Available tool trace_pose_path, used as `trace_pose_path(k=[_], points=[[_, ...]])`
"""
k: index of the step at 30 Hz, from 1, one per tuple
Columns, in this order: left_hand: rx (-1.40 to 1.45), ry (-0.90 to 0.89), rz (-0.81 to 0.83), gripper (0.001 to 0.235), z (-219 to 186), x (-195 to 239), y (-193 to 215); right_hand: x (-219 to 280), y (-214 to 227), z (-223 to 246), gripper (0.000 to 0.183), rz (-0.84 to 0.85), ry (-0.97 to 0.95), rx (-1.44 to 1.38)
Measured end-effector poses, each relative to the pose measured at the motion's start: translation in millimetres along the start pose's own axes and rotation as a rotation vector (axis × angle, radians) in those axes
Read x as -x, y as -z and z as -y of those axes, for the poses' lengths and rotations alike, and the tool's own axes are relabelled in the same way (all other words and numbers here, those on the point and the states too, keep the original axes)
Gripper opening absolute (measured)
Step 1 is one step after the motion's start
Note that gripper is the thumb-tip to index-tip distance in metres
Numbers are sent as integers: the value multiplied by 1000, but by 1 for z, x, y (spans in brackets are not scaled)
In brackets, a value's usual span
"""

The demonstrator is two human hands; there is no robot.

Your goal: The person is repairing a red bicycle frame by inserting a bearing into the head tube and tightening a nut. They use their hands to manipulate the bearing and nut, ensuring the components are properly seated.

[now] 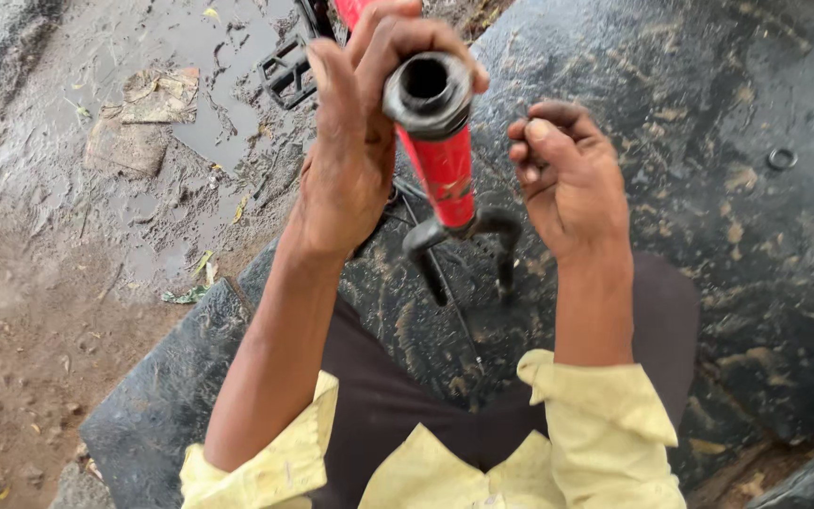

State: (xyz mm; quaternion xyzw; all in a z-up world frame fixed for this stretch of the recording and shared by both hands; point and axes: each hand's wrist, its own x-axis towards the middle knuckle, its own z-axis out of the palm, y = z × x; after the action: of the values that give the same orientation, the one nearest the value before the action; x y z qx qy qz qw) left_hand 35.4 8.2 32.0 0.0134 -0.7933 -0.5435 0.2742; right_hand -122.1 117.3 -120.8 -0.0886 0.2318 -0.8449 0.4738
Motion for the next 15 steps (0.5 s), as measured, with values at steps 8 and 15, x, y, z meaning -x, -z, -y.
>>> trace_pose_path(k=[8, 15], points=[[-96, 60, -125, 51, 48, 20, 24, 74, -82, -35, 10, 204, 500, 28], [-488, 2, 11, 21, 105, 23, 32, 63, -103, -66, 13, 70, 876, 261]])
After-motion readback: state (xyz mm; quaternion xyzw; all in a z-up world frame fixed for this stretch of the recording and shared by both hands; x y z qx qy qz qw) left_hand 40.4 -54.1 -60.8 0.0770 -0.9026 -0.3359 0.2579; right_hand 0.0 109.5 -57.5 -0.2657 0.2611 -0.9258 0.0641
